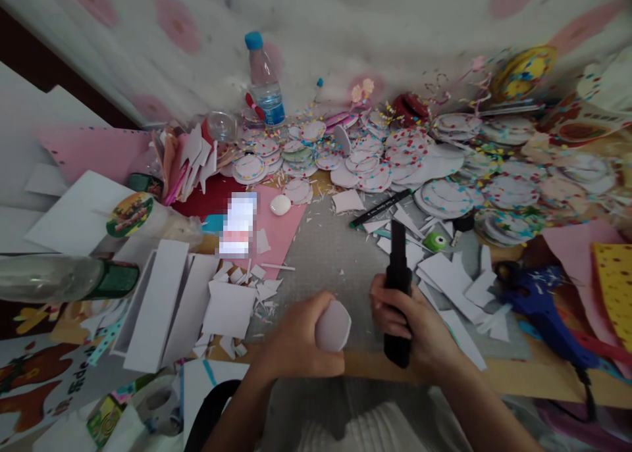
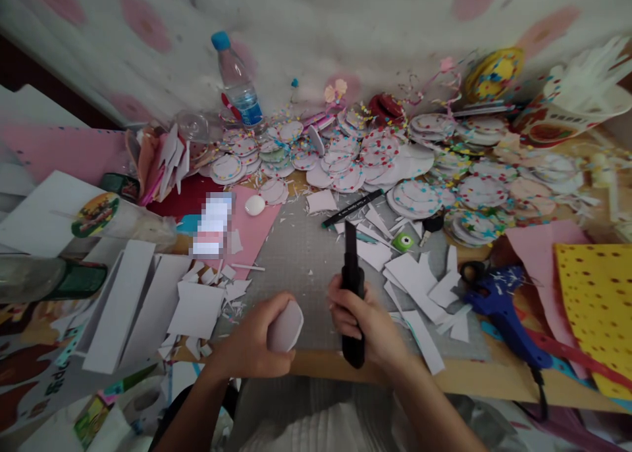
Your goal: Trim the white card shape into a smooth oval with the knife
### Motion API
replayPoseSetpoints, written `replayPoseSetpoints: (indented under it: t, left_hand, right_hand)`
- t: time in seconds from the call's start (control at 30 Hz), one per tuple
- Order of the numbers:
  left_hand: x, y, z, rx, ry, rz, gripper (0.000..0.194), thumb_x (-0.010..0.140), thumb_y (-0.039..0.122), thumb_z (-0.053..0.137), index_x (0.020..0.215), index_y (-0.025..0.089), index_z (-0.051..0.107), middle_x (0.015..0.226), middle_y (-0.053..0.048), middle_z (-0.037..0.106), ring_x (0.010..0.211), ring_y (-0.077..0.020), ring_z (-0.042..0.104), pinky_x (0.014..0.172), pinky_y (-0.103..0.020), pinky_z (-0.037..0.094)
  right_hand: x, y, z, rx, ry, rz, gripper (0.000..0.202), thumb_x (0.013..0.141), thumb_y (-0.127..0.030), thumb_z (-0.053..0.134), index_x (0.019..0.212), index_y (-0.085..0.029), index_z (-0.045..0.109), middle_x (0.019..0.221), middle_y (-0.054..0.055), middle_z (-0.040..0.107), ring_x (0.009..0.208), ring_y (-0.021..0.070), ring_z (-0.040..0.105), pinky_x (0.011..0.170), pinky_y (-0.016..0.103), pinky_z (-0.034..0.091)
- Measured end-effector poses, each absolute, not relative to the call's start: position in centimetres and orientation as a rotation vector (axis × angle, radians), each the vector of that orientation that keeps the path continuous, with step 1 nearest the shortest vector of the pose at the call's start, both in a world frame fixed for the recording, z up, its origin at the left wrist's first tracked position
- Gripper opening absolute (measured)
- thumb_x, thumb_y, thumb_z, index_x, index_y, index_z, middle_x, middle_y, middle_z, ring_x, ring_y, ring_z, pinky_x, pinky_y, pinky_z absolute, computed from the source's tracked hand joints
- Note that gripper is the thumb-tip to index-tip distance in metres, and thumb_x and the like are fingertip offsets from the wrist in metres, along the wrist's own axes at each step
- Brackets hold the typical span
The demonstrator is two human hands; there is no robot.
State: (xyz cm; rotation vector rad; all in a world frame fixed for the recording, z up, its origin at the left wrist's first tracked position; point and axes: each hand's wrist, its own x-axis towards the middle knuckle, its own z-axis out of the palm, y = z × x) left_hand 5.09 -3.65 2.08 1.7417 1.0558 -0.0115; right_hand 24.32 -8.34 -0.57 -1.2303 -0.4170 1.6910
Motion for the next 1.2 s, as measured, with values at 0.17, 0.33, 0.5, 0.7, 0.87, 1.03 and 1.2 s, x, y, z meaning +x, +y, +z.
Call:
replayPoseSetpoints:
  t: [0.17, 0.33, 0.5, 0.7, 0.87, 1.03, 1.2]
  left_hand:
    - [5.0, -3.9, 1.8, 1.776, 1.129, 0.024, 0.033, 0.06, 0.024, 0.063, 0.083, 0.022, 0.04, 0.071, 0.006, 0.042, 0.063, -0.0119, 0.039, 0.051, -0.023, 0.025]
    - [5.6, -3.9, 2.1, 1.754, 1.056, 0.067, 0.034, 0.058, 0.025, 0.066, 0.079, 0.022, 0.039, 0.068, 0.006, 0.044, 0.06, -0.0111, 0.039, 0.05, -0.022, 0.025]
    - [6.1, -3.9, 2.7, 1.634, 0.989, 0.134, 0.03, 0.059, 0.023, 0.064, 0.077, 0.021, 0.04, 0.068, 0.006, 0.045, 0.06, -0.0106, 0.04, 0.05, -0.021, 0.029]
    - [6.6, -4.4, 2.2, 1.654, 0.966, 0.211, 0.028, 0.057, 0.016, 0.059, 0.079, 0.022, 0.042, 0.068, 0.007, 0.048, 0.06, -0.0104, 0.043, 0.051, -0.021, 0.031]
    - [6.6, -4.3, 1.8, 1.727, 1.115, 0.256, 0.032, 0.061, 0.023, 0.064, 0.085, 0.022, 0.043, 0.072, 0.006, 0.05, 0.063, -0.012, 0.046, 0.054, -0.022, 0.032]
    - [6.0, -3.4, 2.9, 1.775, 1.223, 0.246, 0.027, 0.062, 0.025, 0.062, 0.079, 0.022, 0.041, 0.067, 0.006, 0.047, 0.061, -0.0118, 0.043, 0.054, -0.023, 0.03]
    - [5.7, -3.2, 3.3, 1.806, 1.144, 0.137, 0.035, 0.054, 0.021, 0.063, 0.077, 0.023, 0.036, 0.061, 0.008, 0.044, 0.056, -0.0108, 0.038, 0.048, -0.023, 0.024]
  right_hand:
    - [24.0, -8.4, -0.3, -1.385, -0.719, 1.689, 0.03, 0.076, -0.043, 0.069, 0.078, -0.017, 0.055, 0.056, -0.009, 0.035, 0.044, 0.0042, 0.026, 0.037, 0.017, 0.02]
    - [22.0, -9.2, -0.1, -1.238, -0.579, 1.887, 0.037, 0.072, -0.049, 0.071, 0.076, -0.018, 0.051, 0.056, -0.008, 0.039, 0.043, 0.0027, 0.024, 0.035, 0.015, 0.017]
    - [21.6, -9.9, -1.0, -0.969, -0.193, 2.004, 0.042, 0.064, -0.04, 0.081, 0.082, -0.02, 0.049, 0.056, -0.009, 0.045, 0.038, -0.0005, 0.015, 0.031, 0.013, 0.01]
    - [21.7, -9.8, -2.2, -0.704, -0.249, 2.157, 0.038, 0.072, -0.045, 0.072, 0.064, -0.018, 0.046, 0.037, -0.015, 0.022, 0.029, 0.0001, 0.01, 0.03, 0.015, 0.009]
    - [23.5, -9.9, -1.1, -0.935, -0.574, 1.991, 0.035, 0.079, -0.053, 0.062, 0.074, -0.02, 0.049, 0.048, -0.011, 0.032, 0.035, 0.0036, 0.017, 0.033, 0.018, 0.013]
    - [26.3, -10.6, 1.0, -1.523, -1.776, 1.193, 0.034, 0.089, -0.051, 0.048, 0.088, -0.018, 0.055, 0.059, -0.002, 0.05, 0.051, 0.0129, 0.046, 0.049, 0.026, 0.024]
    - [26.6, -10.7, 1.3, -1.578, -2.209, 0.839, 0.037, 0.091, -0.051, 0.044, 0.075, -0.019, 0.051, 0.057, 0.0, 0.055, 0.051, 0.016, 0.054, 0.05, 0.027, 0.023]
